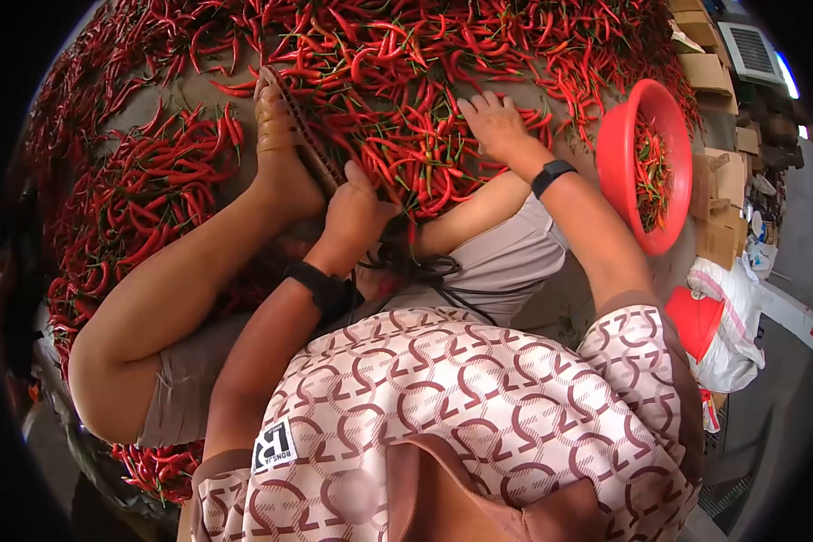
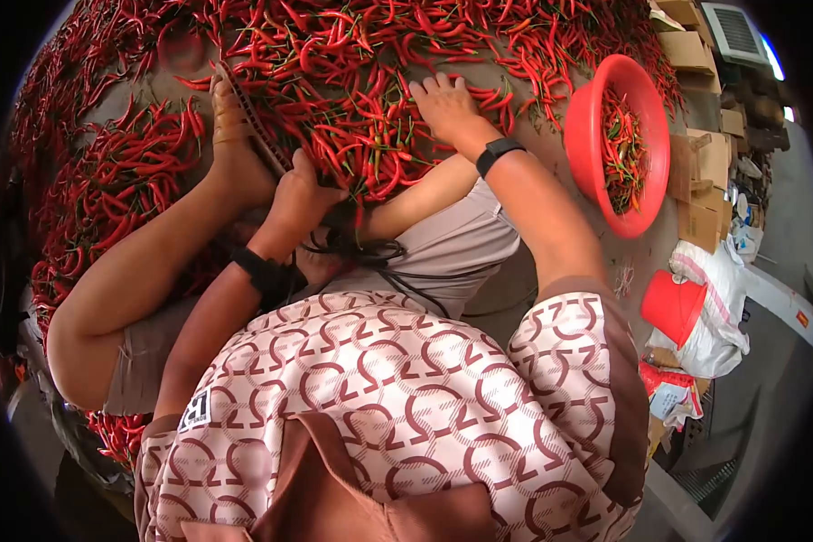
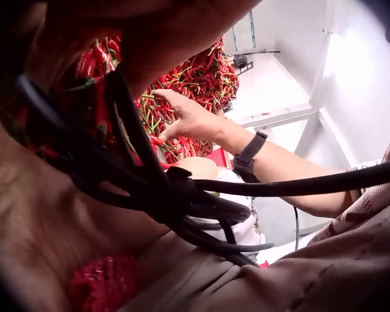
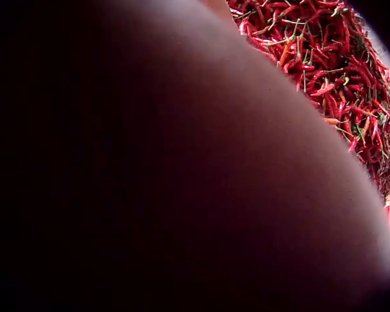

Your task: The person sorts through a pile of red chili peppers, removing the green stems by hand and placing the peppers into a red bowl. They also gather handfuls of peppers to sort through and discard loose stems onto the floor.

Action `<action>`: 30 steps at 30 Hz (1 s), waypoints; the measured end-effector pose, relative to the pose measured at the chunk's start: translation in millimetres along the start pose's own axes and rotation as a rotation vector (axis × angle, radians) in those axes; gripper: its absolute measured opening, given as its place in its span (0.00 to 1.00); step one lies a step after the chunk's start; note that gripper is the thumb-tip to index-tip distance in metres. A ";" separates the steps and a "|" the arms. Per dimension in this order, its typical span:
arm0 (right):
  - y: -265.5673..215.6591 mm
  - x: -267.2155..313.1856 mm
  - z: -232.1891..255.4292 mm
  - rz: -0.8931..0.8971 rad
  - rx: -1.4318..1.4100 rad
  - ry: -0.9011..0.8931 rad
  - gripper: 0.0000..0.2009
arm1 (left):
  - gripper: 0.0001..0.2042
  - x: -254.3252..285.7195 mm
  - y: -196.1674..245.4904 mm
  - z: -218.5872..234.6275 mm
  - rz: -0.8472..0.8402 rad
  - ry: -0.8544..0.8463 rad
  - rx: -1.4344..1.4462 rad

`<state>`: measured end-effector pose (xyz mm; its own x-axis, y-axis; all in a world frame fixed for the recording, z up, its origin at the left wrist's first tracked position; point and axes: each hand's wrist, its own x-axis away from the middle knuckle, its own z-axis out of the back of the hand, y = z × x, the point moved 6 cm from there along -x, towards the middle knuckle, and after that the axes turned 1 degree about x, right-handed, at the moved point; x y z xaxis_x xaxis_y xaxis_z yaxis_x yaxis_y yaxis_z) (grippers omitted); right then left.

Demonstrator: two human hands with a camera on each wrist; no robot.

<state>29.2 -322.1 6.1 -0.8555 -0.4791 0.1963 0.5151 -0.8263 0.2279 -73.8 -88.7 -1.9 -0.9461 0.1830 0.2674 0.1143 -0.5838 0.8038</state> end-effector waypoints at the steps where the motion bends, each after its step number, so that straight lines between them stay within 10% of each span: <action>1: -3.4 -1.6 -7.5 -0.030 0.006 -0.040 0.19 | 0.29 -0.5 -0.8 -1.1 0.008 -0.009 0.013; 8: -7.1 30.3 -7.7 -0.256 -0.379 -0.520 0.16 | 0.32 -6.9 -13.0 -4.8 0.098 -0.047 0.083; 12: 1.8 15.0 35.5 -0.342 -0.403 -0.079 0.15 | 0.32 -11.2 -17.0 -7.2 0.199 -0.057 0.180; 16: -31.7 -20.2 29.5 -0.092 -0.819 -0.049 0.11 | 0.32 -11.0 -19.3 -6.5 0.156 -0.032 0.248; 22: -51.5 -34.2 -12.7 -0.279 -0.893 -0.350 0.12 | 0.34 -10.0 -23.7 -0.1 0.191 -0.103 0.175; 30: -11.5 -0.8 43.5 -0.487 -1.441 -0.029 0.08 | 0.30 -14.4 -25.8 -4.0 0.145 -0.020 0.179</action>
<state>26.2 -299.3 44.8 -0.9113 -0.0912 0.4016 -0.3127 -0.4813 -0.8189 -64.4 -79.4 -28.6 -0.9100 0.1241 0.3956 0.3019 -0.4556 0.8374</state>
